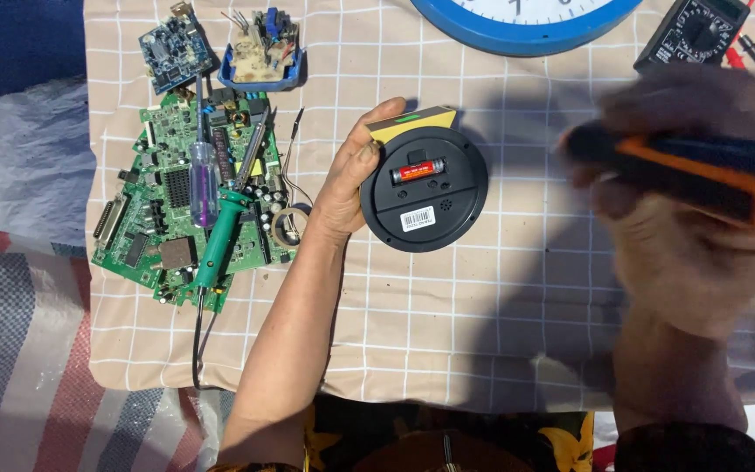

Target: The person uses a screwdriver to pry open the battery compartment of a small circular device. They then remove the battery, reposition it, and close the compartment cover.

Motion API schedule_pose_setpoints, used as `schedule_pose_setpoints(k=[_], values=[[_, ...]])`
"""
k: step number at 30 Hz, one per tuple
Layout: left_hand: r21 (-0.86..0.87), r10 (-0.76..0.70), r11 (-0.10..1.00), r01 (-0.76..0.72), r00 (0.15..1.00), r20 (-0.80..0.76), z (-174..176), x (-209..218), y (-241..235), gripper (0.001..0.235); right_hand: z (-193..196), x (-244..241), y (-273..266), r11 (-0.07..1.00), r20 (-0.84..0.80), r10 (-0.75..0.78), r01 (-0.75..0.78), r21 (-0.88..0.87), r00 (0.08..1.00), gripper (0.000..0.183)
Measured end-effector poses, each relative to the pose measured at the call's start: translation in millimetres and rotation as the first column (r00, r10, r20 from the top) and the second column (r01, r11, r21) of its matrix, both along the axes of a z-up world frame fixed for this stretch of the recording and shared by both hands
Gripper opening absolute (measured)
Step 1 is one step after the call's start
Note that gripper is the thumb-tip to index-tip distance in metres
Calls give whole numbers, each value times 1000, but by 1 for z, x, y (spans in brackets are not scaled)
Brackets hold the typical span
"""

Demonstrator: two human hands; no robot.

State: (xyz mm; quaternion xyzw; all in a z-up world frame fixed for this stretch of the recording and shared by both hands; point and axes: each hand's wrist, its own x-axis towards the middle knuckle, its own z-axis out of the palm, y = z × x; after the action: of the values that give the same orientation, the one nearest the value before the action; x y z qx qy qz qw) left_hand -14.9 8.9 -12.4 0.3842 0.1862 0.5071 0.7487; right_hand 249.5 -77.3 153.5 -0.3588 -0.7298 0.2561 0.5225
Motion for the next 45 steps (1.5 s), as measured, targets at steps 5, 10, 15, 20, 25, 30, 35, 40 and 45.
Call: schedule_pose_setpoints(k=[5, 10, 15, 20, 25, 30, 35, 40, 45], values=[[34, -14, 999, 14, 1000, 12, -1, 0, 0, 68, -2, -22, -2, 993, -65, 1, -9, -119, 998, 20], [18, -3, 1000, 4, 1000, -20, 2, 0, -1, 71, -4, -30, 4, 992, -54, 32, -39, -119, 998, 19], [-7, -9, 1000, 9, 1000, -11, 5, 0, -1, 71, -10, -38, 7, 997, -32, 57, -59, -58, 998, 25], [0, -8, 1000, 8, 1000, -7, 3, 0, -2, 71, -37, -29, 15, 976, -149, 185, -200, -89, 971, 24], [6, 1, 1000, -1, 1000, -22, 3, 0, -1, 71, -37, -35, 15, 974, -176, 182, -202, -102, 967, 20], [18, 4, 1000, -4, 1000, -31, 0, 0, -1, 70, -44, -32, 20, 965, -220, 218, -245, -99, 951, 19], [19, 3, 1000, -2, 1000, -30, 1, 0, -1, 68, -40, -35, 20, 981, -129, 165, -177, -84, 978, 18], [20, 4, 1000, -3, 999, -47, 0, 0, -1, 69, -40, -36, 20, 984, -121, 146, -157, -86, 982, 20], [18, 6, 1000, -6, 999, -38, 0, 0, 0, 68, -42, -34, 22, 982, -95, 181, -185, -34, 979, 23]])
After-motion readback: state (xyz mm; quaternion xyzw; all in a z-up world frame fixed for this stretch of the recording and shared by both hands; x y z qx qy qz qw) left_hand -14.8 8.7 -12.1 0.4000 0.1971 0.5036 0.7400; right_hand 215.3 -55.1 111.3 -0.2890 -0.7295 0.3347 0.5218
